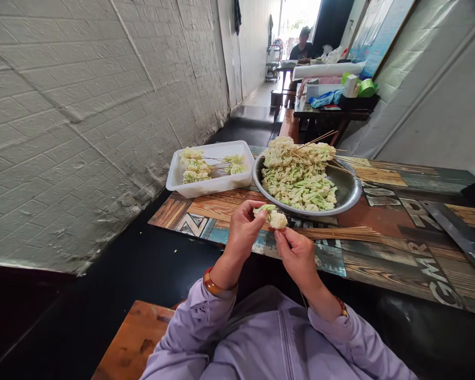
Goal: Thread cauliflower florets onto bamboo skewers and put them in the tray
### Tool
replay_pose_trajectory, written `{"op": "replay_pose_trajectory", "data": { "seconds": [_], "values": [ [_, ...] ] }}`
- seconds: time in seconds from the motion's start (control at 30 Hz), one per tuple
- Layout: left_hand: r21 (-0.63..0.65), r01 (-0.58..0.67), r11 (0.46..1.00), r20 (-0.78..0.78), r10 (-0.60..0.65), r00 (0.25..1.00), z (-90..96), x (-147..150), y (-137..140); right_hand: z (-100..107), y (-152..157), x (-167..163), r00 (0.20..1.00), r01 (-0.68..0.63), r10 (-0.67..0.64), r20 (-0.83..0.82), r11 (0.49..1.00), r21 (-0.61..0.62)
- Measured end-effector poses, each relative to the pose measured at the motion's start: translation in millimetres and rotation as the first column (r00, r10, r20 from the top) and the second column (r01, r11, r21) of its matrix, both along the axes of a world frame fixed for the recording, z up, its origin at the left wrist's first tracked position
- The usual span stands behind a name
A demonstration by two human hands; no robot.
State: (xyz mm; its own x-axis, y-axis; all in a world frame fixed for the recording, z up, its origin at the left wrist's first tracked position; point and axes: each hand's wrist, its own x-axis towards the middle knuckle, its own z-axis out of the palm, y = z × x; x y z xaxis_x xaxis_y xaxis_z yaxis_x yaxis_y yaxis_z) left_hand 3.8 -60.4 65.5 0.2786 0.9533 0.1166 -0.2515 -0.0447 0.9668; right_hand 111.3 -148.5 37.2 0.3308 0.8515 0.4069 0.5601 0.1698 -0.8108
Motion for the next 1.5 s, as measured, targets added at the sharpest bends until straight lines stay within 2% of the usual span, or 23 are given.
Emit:
{"op": "replay_pose_trajectory", "data": {
  "seconds": [0.23,0.37,0.63,0.87,1.17,1.37,1.5],
  "values": [
    [0.038,0.017,0.999,-0.003,-0.017,1.0,6.8,-3,-3,-2,1,3,0.996,-0.043,0.041,-0.078,0.999,-0.025],
    [0.05,-0.034,0.998,-0.004,0.034,0.999,5.5,-1,-4,-4,0,4,0.993,-0.041,0.037,-0.109,0.999,-0.034],
    [0.211,-0.091,0.973,-0.142,0.122,0.982,-4.8,-2,-2,-2,0,0,0.997,-0.021,0.02,-0.078,1.0,-0.021],
    [0.33,-0.059,0.942,-0.236,0.143,0.961,-3.5,-5,-1,-2,1,0,0.996,-0.034,0.031,-0.079,0.999,-0.037],
    [0.261,-0.015,0.965,-0.212,0.073,0.975,-1.2,-4,-1,-1,4,2,0.993,-0.05,0.041,-0.112,0.996,-0.076],
    [0.273,0.034,0.961,-0.222,0.028,0.975,-2.6,-4,1,-1,5,5,0.992,-0.06,0.051,-0.114,0.995,-0.08],
    [0.277,0.046,0.96,-0.221,0.017,0.975,-3.2,-6,3,-3,8,8,0.975,-0.112,0.089,-0.205,0.988,-0.105]
  ]
}}
